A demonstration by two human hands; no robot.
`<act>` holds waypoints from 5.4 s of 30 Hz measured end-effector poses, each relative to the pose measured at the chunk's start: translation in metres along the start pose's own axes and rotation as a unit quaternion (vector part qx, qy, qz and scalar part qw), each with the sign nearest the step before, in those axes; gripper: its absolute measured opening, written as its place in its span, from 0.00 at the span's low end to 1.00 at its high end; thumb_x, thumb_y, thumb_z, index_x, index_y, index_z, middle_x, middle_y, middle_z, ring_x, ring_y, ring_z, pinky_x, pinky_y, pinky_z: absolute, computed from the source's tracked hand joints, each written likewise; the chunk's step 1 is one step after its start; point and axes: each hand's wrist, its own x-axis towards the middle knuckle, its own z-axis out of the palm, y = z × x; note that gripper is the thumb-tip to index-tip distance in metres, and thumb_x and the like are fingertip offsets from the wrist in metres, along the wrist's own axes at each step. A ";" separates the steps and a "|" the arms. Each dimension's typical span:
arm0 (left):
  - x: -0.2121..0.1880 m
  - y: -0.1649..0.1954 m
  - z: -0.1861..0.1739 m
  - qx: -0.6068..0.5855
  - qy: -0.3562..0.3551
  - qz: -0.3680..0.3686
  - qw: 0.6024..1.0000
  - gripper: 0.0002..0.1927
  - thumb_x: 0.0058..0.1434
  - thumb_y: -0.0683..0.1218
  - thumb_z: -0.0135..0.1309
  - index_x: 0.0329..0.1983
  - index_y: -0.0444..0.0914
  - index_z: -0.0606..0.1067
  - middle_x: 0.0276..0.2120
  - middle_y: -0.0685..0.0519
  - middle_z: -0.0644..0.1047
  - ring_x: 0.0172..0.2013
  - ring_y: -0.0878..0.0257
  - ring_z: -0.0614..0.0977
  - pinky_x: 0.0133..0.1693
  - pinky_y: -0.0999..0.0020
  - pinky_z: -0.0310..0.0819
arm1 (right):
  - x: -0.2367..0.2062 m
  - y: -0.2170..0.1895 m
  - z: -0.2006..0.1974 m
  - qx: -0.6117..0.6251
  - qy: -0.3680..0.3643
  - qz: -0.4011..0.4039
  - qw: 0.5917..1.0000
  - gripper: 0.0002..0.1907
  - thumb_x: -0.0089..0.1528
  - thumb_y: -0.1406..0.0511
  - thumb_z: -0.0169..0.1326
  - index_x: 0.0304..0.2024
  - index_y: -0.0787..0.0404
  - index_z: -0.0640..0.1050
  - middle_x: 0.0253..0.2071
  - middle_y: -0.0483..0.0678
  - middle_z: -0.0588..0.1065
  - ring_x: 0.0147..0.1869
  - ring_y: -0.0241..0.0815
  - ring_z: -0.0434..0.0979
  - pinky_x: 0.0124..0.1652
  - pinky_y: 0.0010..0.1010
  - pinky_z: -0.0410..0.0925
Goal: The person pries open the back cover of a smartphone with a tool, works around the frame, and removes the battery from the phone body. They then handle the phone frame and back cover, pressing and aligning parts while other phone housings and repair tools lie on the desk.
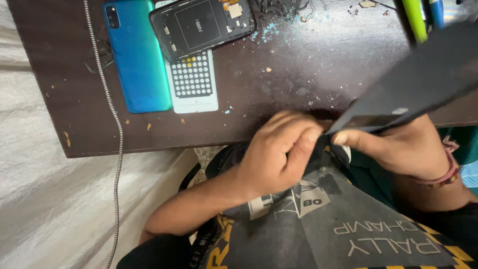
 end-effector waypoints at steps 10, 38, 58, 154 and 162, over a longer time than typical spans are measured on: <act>0.002 0.000 0.000 0.003 -0.008 -0.004 1.000 0.11 0.79 0.43 0.43 0.47 0.32 0.74 0.41 0.46 0.79 0.43 0.51 0.80 0.51 0.62 0.74 | 0.002 0.003 0.005 -0.026 0.043 -0.087 0.995 0.09 0.58 0.71 0.68 0.39 0.64 0.81 0.34 0.45 0.80 0.36 0.32 0.80 0.38 0.20 0.71; 0.003 -0.010 0.000 -0.150 -0.069 -0.136 0.977 0.24 0.79 0.52 0.34 0.55 0.31 0.76 0.37 0.45 0.79 0.37 0.58 0.79 0.45 0.66 0.73 | 0.020 -0.006 -0.027 -0.049 -0.081 -0.094 0.991 0.08 0.56 0.71 0.64 0.39 0.64 0.83 0.37 0.46 0.82 0.41 0.35 0.81 0.42 0.26 0.73; 0.000 -0.011 0.005 -0.152 -0.082 -0.047 0.984 0.30 0.81 0.58 0.26 0.57 0.32 0.74 0.39 0.45 0.81 0.37 0.56 0.83 0.45 0.66 0.76 | 0.017 -0.010 -0.016 0.025 -0.050 -0.078 0.995 0.06 0.56 0.73 0.66 0.35 0.68 0.82 0.32 0.50 0.82 0.34 0.37 0.84 0.34 0.26 0.74; 0.033 0.015 -0.004 0.311 0.014 0.044 0.949 0.58 0.57 0.43 0.66 0.80 0.33 0.39 0.66 0.38 0.63 0.56 0.43 0.71 0.62 0.48 0.65 | -0.010 0.057 0.048 0.140 0.307 -0.127 0.933 0.11 0.69 0.72 0.65 0.51 0.66 0.77 0.48 0.44 0.78 0.49 0.33 0.76 0.53 0.23 0.70; 0.036 0.017 -0.028 0.353 -0.079 0.083 0.928 0.50 0.58 0.39 0.58 0.80 0.35 0.46 0.67 0.43 0.65 0.51 0.46 0.71 0.57 0.53 0.65 | -0.015 0.052 0.013 0.048 0.236 -0.100 0.965 0.10 0.66 0.75 0.66 0.46 0.66 0.77 0.42 0.44 0.77 0.44 0.32 0.75 0.46 0.21 0.69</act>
